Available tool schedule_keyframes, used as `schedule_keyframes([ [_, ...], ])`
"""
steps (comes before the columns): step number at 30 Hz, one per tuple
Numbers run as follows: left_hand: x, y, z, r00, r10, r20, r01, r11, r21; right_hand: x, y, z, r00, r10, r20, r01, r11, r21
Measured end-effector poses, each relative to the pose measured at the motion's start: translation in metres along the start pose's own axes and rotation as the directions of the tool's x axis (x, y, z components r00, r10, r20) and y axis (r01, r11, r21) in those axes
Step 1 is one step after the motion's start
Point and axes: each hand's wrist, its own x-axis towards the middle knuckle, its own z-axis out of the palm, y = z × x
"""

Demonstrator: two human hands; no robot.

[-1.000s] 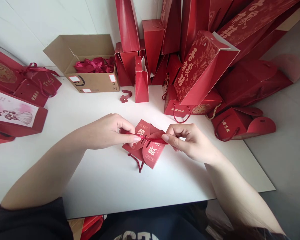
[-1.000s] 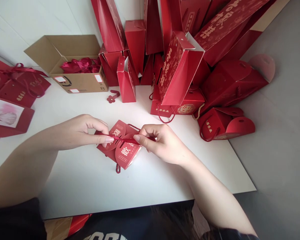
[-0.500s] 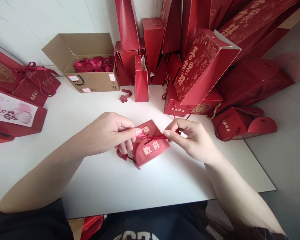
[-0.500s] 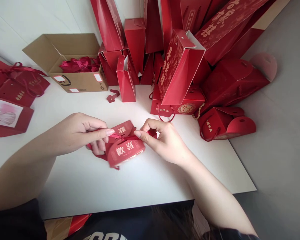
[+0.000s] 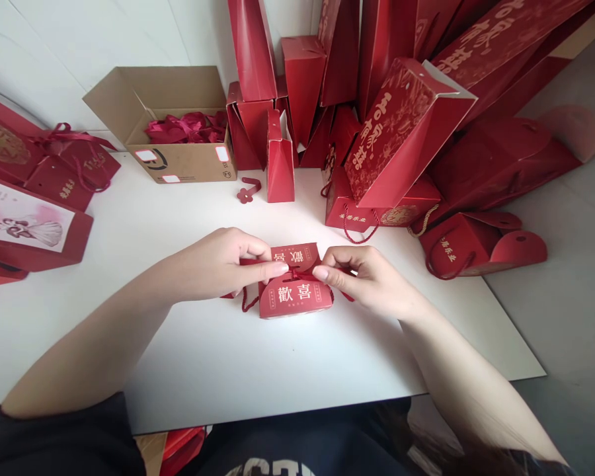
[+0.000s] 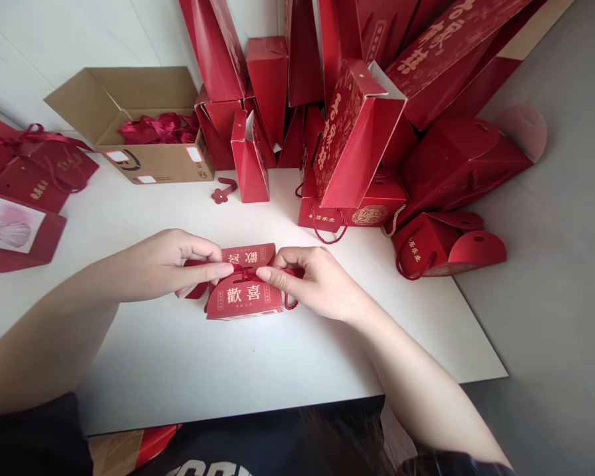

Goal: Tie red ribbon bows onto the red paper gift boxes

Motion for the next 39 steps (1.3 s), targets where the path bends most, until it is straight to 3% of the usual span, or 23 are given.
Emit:
schedule_keyframes([
  [8,0.007,-0.005,0.001,0.998,0.025,0.061,-0.022,0.998,-0.05,0.004,0.009,0.0,0.999,-0.006,-0.039,0.009,0.997,0.077],
  [21,0.018,-0.009,-0.01,0.986,0.087,0.141,-0.092,0.995,0.028,0.007,0.017,-0.014,0.987,-0.142,0.079,0.151,0.981,-0.118],
  [26,0.015,-0.008,-0.015,0.975,0.069,0.21,-0.063,0.997,-0.035,0.006,0.013,-0.012,0.992,-0.109,0.068,0.115,0.989,-0.096],
  [34,0.018,-0.015,-0.011,0.993,0.048,0.105,-0.043,0.998,-0.049,0.006,0.012,-0.003,0.992,-0.125,0.001,0.124,0.985,-0.116],
  [39,0.019,-0.015,-0.01,0.992,0.023,0.121,-0.022,1.0,-0.013,0.005,0.013,-0.007,0.989,-0.143,0.04,0.147,0.979,-0.142],
])
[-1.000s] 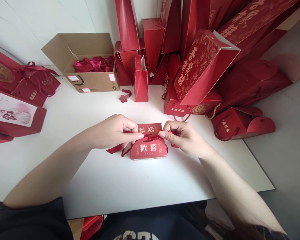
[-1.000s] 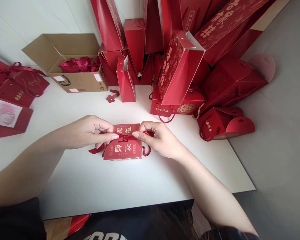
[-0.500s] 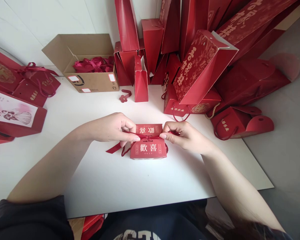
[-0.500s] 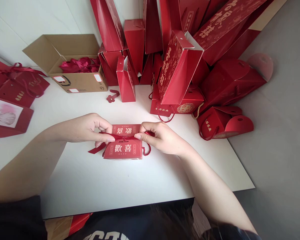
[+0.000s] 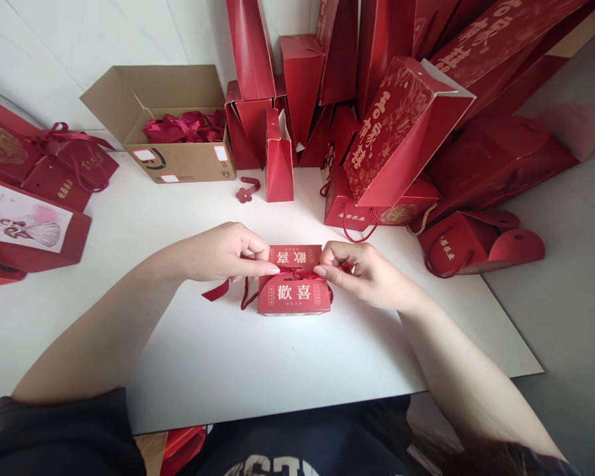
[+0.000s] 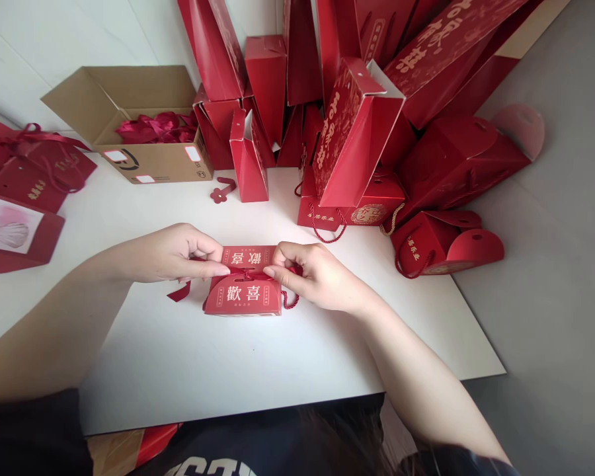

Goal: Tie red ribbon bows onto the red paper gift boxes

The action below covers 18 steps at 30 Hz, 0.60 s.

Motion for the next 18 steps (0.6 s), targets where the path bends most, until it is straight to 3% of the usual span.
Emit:
schedule_keyframes([
  [6,0.003,0.0,-0.004,0.998,0.06,0.034,-0.06,0.998,0.005,0.001,0.005,-0.011,0.994,-0.053,0.096,0.055,0.998,-0.022],
  [13,-0.001,-0.002,-0.013,0.985,0.058,0.162,-0.041,0.993,-0.108,0.001,0.01,-0.022,0.987,0.047,0.151,-0.05,0.999,0.018],
  [18,0.007,-0.015,-0.019,0.963,0.085,0.257,-0.042,0.985,-0.169,0.003,0.015,-0.026,0.985,0.042,0.169,-0.047,0.999,0.024],
])
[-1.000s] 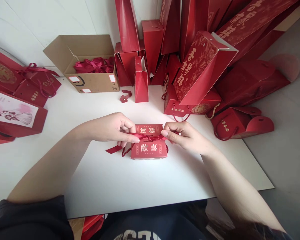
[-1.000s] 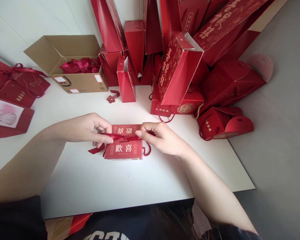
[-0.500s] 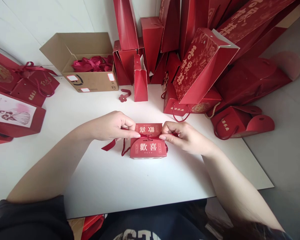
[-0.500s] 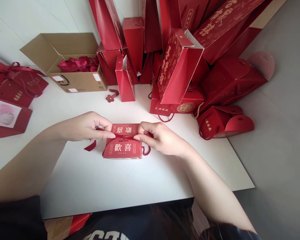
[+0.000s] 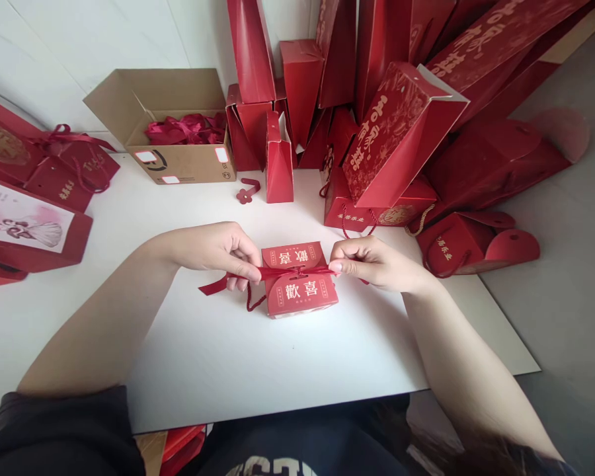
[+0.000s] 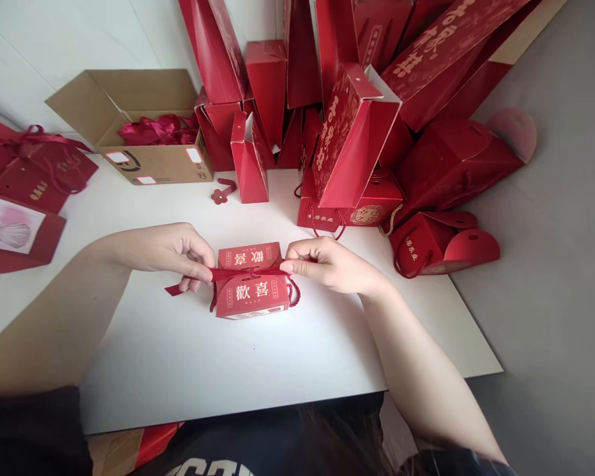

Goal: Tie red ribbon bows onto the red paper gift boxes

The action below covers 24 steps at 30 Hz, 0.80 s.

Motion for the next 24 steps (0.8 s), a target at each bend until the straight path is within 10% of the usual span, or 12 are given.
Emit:
schedule_keyframes([
  [6,0.007,-0.02,-0.014,0.994,0.064,0.087,-0.066,0.997,0.026,0.003,0.005,-0.002,1.0,0.004,0.03,-0.006,0.997,0.075],
  [10,0.004,-0.022,-0.018,0.977,0.205,-0.064,-0.207,0.978,-0.036,0.004,0.006,0.001,0.997,0.055,0.058,-0.064,0.986,0.152],
  [14,0.003,-0.016,-0.009,0.939,0.286,-0.191,-0.315,0.938,-0.144,0.007,0.008,0.005,0.997,0.063,0.036,-0.068,0.98,0.187],
  [24,0.007,-0.005,0.013,0.931,0.344,-0.124,-0.365,0.894,-0.258,0.013,0.012,0.015,1.0,0.019,-0.005,-0.018,0.982,0.19],
])
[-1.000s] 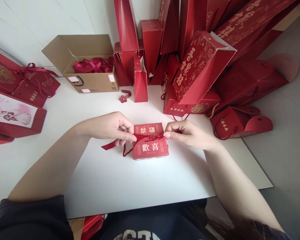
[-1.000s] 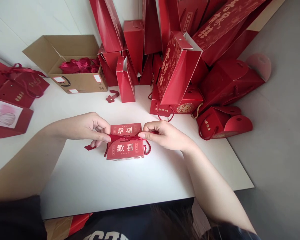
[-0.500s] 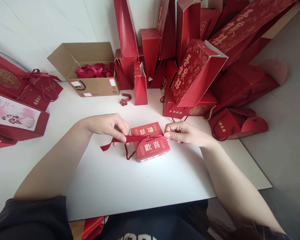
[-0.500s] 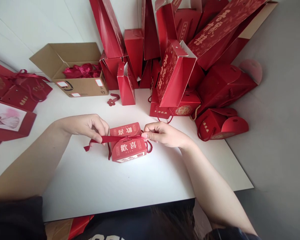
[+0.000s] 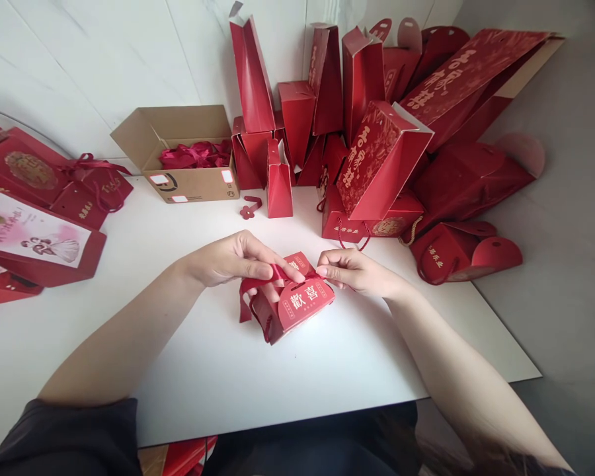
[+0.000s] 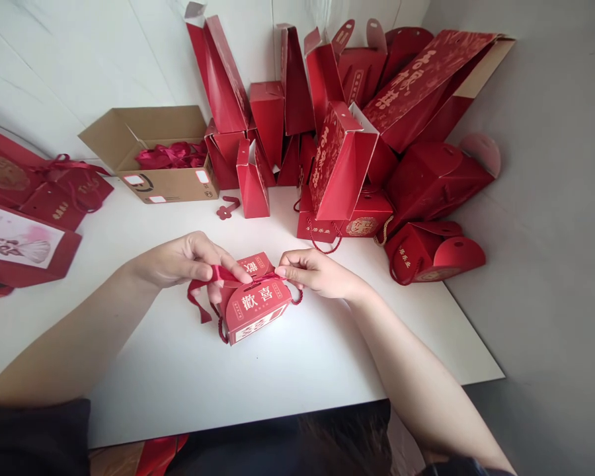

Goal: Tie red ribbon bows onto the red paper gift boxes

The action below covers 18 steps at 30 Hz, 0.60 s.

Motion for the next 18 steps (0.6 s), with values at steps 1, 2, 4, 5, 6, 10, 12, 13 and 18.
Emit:
schedule_keyframes([
  [1,0.0,0.003,0.002,1.0,0.016,0.008,-0.016,1.0,0.016,0.0,0.0,0.001,1.0,-0.007,-0.01,0.007,1.0,0.002],
  [2,-0.001,0.007,0.003,0.999,0.036,0.022,-0.037,0.999,0.04,0.001,0.001,0.001,1.0,-0.014,-0.021,0.014,1.0,0.005],
  [4,-0.002,0.014,0.006,0.996,0.054,0.065,-0.06,0.993,0.097,0.002,0.001,0.002,0.999,-0.026,-0.04,0.027,1.0,0.014],
  [5,-0.003,0.017,0.008,0.995,0.046,0.085,-0.055,0.992,0.115,0.002,0.001,0.003,0.999,-0.032,-0.044,0.033,0.999,0.018],
  [6,-0.004,0.019,0.01,0.995,0.021,0.097,-0.033,0.992,0.123,0.002,0.001,0.004,0.998,-0.038,-0.045,0.039,0.999,0.019],
  [10,-0.007,0.021,0.014,0.998,-0.044,-0.052,0.052,0.984,0.169,0.002,-0.002,0.009,0.997,-0.06,-0.047,0.061,0.998,0.017],
  [12,-0.006,0.018,0.014,0.988,-0.026,-0.152,0.06,0.972,0.228,0.001,-0.005,0.01,0.996,-0.065,-0.056,0.067,0.997,0.025],
  [13,-0.005,0.016,0.013,0.984,-0.016,-0.179,0.061,0.966,0.25,0.001,-0.006,0.01,0.996,-0.067,-0.059,0.069,0.997,0.032],
  [18,0.003,0.008,0.008,0.976,-0.01,-0.219,0.072,0.957,0.28,0.002,-0.006,0.01,0.994,-0.075,-0.079,0.081,0.993,0.08],
])
